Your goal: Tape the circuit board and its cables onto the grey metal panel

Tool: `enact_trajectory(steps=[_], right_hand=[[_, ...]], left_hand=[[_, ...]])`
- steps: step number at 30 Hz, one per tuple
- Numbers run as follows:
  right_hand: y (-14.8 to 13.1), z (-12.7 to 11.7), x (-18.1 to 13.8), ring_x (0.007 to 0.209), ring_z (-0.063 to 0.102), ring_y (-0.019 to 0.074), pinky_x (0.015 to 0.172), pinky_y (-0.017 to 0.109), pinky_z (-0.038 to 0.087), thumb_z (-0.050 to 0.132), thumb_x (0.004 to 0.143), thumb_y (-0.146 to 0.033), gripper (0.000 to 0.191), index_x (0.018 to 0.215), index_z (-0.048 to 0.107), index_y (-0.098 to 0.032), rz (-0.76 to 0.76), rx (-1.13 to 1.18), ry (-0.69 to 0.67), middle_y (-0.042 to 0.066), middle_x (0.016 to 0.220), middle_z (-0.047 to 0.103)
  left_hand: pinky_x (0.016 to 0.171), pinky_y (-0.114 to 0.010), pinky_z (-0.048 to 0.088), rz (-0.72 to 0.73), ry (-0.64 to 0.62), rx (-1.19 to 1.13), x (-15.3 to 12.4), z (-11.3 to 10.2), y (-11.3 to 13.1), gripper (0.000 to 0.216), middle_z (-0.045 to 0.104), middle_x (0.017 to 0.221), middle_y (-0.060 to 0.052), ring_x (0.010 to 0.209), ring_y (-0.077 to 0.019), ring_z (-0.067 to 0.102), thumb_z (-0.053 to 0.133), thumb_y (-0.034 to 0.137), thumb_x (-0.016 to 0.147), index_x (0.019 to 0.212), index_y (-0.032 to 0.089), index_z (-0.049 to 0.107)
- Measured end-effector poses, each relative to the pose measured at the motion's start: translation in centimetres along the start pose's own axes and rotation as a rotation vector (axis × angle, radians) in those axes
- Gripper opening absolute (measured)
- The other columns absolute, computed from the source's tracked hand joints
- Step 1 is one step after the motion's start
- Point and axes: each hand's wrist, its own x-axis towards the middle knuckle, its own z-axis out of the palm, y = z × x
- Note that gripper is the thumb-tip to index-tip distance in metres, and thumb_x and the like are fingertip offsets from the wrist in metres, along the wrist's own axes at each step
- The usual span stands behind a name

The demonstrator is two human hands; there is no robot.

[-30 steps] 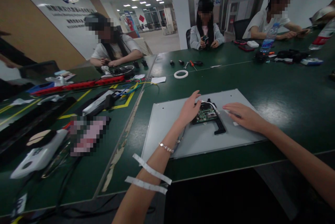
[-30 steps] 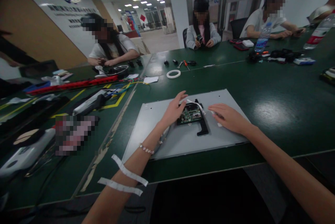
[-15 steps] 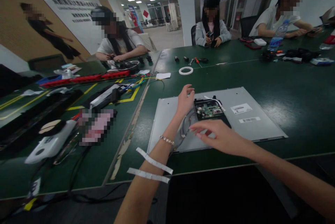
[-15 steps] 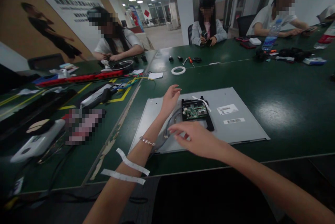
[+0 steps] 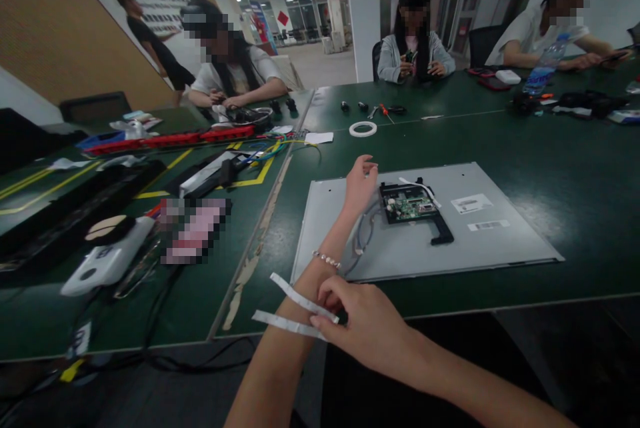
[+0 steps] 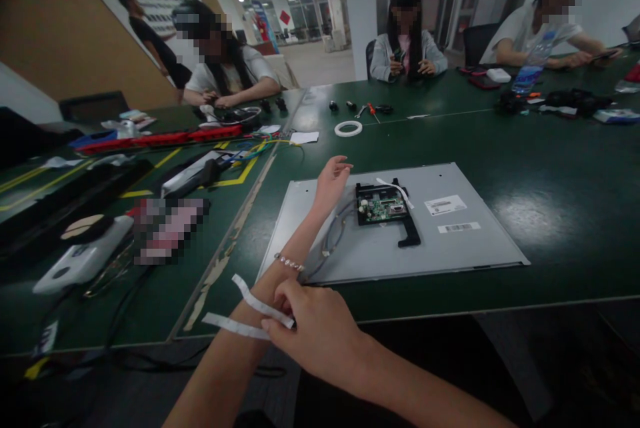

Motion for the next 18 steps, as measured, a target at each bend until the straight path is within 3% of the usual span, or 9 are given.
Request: enact_trajectory(steps=[4,8,15,18], right_hand=[[0.0,1.0,0.2,0.070,0.060,0.0085,0.062,0.017,0.039,0.063,0.078,-0.021,0.018,0.094,0.057,-0.022,0.015,0.047,0.020,-0.005,0.079,0.064],[0.1,0.9,0.5,0.066,0.058,0.0064,0.060,0.016,0.037,0.058,0.081,-0.020,0.008,0.089,0.061,-0.021,-0.001,0.117,0.030,-0.005,0.076,0.065],[0.3,-1.1,0.7,0.065,0.058,0.0065,0.060,0.017,0.039,0.055,0.085,-0.020,0.010,0.084,0.065,-0.019,-0.075,0.155,0.147,-0.004,0.075,0.066],[0.6,-2.8,1.0,0.065,0.060,0.0070,0.058,0.017,0.041,0.056,0.084,-0.021,0.014,0.095,0.065,-0.020,-0.076,0.234,0.204,-0.004,0.075,0.066]], left_hand=[[0.087,-0.029,0.045,0.008,0.011,0.011,0.0,-0.2,0.0,0.027,0.068,0.093,-0.006,0.090,-0.0152,0.063,0.049,0.012,0.081,0.108,0.016,0.054],[0.087,-0.029,0.046,-0.002,0.003,0.021,0.0,-0.2,-0.2,0.026,0.068,0.093,-0.006,0.089,-0.0152,0.063,0.049,0.012,0.081,0.107,0.016,0.054],[0.087,-0.030,0.046,0.019,-0.016,0.044,0.0,-0.1,-0.5,0.024,0.069,0.092,-0.005,0.089,-0.0156,0.063,0.049,0.013,0.082,0.105,0.017,0.055],[0.087,-0.030,0.046,0.037,-0.024,0.053,0.0,-0.2,-0.6,0.021,0.069,0.091,-0.005,0.089,-0.0156,0.063,0.049,0.012,0.081,0.100,0.017,0.057]])
